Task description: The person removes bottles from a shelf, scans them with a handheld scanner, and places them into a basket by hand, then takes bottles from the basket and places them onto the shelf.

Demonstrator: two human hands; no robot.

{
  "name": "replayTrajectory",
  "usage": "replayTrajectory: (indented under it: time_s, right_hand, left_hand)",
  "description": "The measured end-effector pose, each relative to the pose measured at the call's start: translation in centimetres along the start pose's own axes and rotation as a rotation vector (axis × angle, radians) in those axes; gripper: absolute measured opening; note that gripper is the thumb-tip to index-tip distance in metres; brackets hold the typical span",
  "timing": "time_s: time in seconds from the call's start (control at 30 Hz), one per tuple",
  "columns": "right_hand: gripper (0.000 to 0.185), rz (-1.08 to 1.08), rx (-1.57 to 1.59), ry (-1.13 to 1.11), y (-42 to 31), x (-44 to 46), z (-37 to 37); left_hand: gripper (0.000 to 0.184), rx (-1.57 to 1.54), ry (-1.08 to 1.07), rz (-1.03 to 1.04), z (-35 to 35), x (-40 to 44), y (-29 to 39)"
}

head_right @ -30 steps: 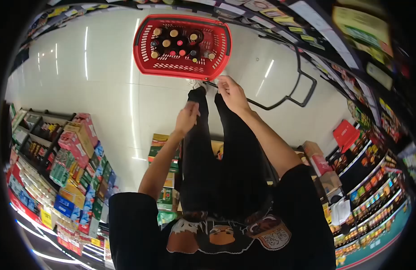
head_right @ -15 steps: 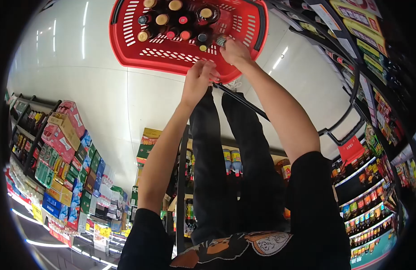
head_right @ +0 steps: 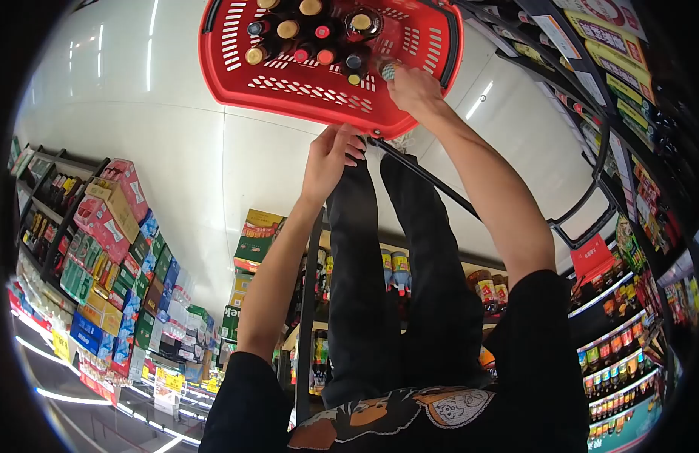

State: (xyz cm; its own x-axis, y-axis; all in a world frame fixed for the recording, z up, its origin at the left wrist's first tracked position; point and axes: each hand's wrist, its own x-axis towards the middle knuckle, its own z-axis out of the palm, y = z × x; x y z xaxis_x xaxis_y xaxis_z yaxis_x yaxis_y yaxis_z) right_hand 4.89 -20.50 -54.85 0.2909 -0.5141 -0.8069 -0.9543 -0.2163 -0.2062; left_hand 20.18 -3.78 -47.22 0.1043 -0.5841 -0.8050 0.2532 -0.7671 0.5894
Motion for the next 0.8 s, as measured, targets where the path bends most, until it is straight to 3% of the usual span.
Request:
replayTrajectory:
  time_s: [0.13, 0.2, 0.3, 0.37, 0.43, 0.5, 0.57, 0.6, 0.67, 0.73, 0.8]
  right_hand:
    - [0.043, -0.040, -0.009, 0.027, 0.5, -5.1, -3.6]
    - [0.050, 0.016, 0.086, 0.143, 0.6, -8.9, -5.2]
    - [0.057, 0.034, 0.335, 0.151, 0.8, -14.6, -7.9]
    - [0.056, 0.009, 0.353, 0.168, 0.4, -18.6, -9.5]
    - [0.057, -0.011, 0.372, 0.181, 0.4, -21.9, -9.8]
    - [0.053, -0.218, 0.392, 0.381, 0.6, -24.5, -9.2]
    - [0.055, -0.246, 0.324, 0.398, 0.6, -26.7, -9.4]
    - [0.055, -0.249, 0.328, 0.404, 0.4, -27.8, -9.7]
    - [0.055, -0.259, 0.345, 0.415, 0.4, -28.9, -10.1]
    - [0.056, -0.342, 0.542, 0.535, 0.9, -29.8, -10.3]
    - [0.056, -0.363, 0.670, 0.565, 1.3, -30.8, -10.3]
  left_hand:
    - [0.043, -0.074, -0.027, -0.041, 0.5, -1.1, 1.4]
    - [0.046, -0.104, -0.050, -0.073, 1.2, -0.7, 2.1]
    - [0.061, -0.116, 0.108, 0.052, 3.2, 1.6, 3.8]
    - [0.078, -0.259, 0.222, -0.097, 4.7, 2.7, 7.1]
    - [0.081, -0.373, 0.195, -0.195, 5.9, 4.9, 7.9]
    - [0.073, -0.480, 0.077, -0.251, 6.5, 6.0, 8.2]
    - [0.061, -0.723, -0.012, -0.163, 7.0, 6.2, 8.4]
    - [0.045, -0.814, 0.011, -0.141, 7.5, 5.4, 9.3]
    - [0.040, -0.907, -0.010, -0.099, 7.7, 4.2, 10.0]
    - [0.031, -1.104, -0.024, -0.037, 7.8, 2.3, 11.2]
    - [0.032, -1.113, -0.011, -0.016, 8.0, 0.2, 12.8]
